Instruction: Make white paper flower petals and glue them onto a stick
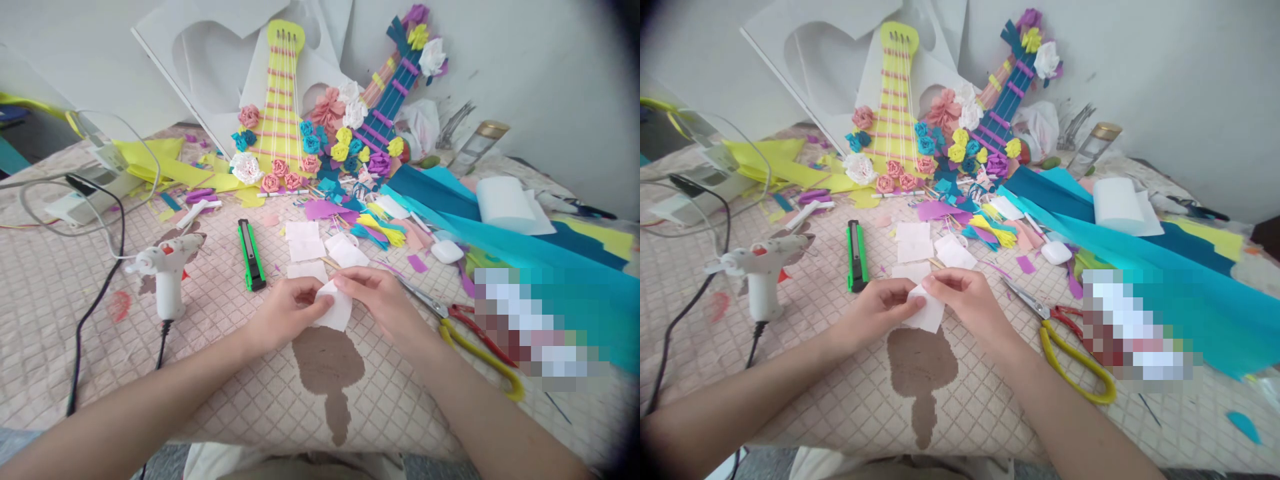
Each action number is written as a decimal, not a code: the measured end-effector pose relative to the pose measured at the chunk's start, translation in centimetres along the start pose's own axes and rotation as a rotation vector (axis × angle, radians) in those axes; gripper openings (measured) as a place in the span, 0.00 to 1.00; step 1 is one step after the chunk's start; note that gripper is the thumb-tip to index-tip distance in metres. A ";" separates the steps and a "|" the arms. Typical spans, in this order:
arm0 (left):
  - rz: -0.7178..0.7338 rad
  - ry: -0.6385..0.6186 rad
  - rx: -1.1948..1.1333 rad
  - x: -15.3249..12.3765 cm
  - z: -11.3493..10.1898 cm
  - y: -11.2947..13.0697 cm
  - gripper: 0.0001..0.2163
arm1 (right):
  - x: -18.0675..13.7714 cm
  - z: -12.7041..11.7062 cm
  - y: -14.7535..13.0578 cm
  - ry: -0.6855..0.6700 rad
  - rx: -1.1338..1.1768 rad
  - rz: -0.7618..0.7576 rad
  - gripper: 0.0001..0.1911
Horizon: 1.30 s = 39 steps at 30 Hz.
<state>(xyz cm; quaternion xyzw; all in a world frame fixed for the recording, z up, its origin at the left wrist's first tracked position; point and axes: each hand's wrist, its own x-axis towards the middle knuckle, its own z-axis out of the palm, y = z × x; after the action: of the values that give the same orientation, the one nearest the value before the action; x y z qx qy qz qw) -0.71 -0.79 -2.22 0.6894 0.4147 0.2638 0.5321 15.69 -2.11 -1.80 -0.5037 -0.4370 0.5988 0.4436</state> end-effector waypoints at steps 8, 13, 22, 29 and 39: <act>0.048 0.032 -0.022 0.0 0.0 0.1 0.13 | -0.1 -0.1 0.2 0.017 -0.125 -0.034 0.09; 0.022 0.034 -0.056 0.1 0.0 -0.3 0.12 | 0.0 -0.1 0.1 0.010 -0.090 -0.016 0.14; 0.018 0.038 -0.008 0.1 -0.3 -0.3 0.12 | 0.4 -0.5 0.4 0.013 -0.134 -0.012 0.10; -0.004 0.003 -0.161 0.0 -0.1 0.0 0.11 | 0.5 -0.4 0.3 0.117 -0.026 -0.073 0.09; -0.052 -0.070 -0.270 0.0 -1.6 0.6 0.10 | 0.0 -0.3 0.1 -0.072 -0.055 -0.046 0.15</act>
<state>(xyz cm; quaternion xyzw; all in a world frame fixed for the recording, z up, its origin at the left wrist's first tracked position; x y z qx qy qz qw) -1.74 -0.01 -1.15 0.6093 0.3744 0.2789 0.6410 15.98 -2.12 -1.91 -0.4837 -0.4804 0.5940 0.4271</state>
